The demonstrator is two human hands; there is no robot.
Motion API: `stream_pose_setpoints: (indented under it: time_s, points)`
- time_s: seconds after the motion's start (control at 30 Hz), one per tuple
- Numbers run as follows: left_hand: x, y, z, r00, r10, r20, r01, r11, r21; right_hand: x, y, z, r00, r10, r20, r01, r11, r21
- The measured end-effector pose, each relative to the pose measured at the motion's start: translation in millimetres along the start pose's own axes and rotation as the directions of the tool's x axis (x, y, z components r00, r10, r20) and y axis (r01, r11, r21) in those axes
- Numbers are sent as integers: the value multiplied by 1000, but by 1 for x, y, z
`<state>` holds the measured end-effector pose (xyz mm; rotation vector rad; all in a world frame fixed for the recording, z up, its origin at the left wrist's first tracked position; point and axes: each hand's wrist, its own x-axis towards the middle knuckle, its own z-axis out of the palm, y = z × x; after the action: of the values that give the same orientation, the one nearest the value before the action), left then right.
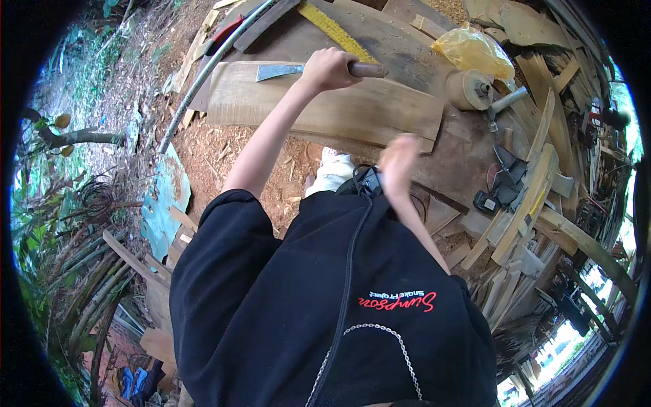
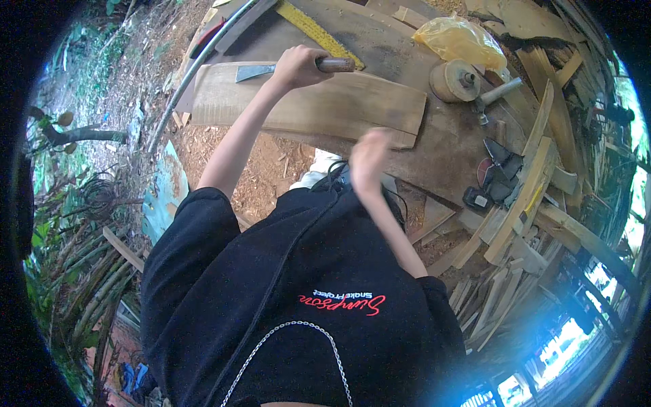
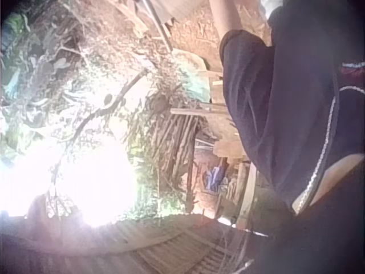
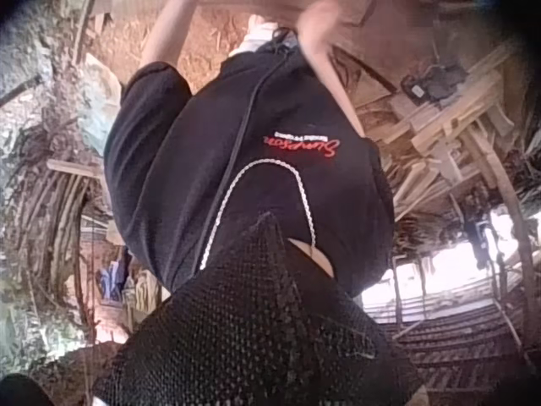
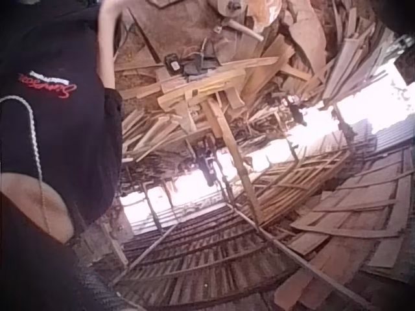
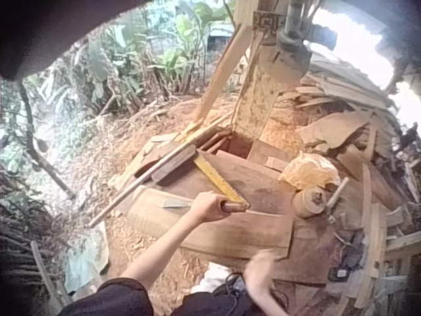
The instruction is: Chiseling a wood plank, measuring it with a tape measure, and hammering a small piece.
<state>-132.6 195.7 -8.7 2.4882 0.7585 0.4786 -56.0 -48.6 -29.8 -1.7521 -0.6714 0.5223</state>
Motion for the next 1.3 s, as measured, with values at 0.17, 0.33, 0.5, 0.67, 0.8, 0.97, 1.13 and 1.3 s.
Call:
stream_pose_setpoints:
  time_s: [0.17, 0.33, 0.5, 0.67, 0.8, 0.97, 1.13, 1.3]
  points:
    - [-16, -37, -15, 995, -96, 15, 95, 994, 58, 11, -39, -22, 987, 160, -22, -161, 983, -87]
    - [-20, -47, -28, 995, -102, 11, 101, 990, 94, 29, -77, -11, 941, 264, -212, -138, 871, 472]
    - [-19, -63, -27, 995, -98, 11, 96, 987, 127, 0, -50, 32, 889, 288, 355, -200, 943, -266]
    - [-13, -78, -38, 987, -139, -80, 153, 965, 212, 22, -43, -25, 975, 214, 64, -195, 955, -222]
    - [13, 13, -21, 981, -79, -176, 87, 995, 41, 25, -55, -77, 919, 373, -129, -345, 918, 196]
    - [25, 173, 40, 950, 218, 224, -165, 959, -232, 7, -68, -143, 867, 342, -362, -252, 928, 273]
    - [33, 253, 111, 902, 404, 151, -328, 870, -367, -13, -119, -200, 693, 82, -717, -24, 996, 90]
    - [38, 254, 127, 884, 431, 178, -357, 871, -336, -19, -106, -213, 343, -116, -932, 75, 993, -96]
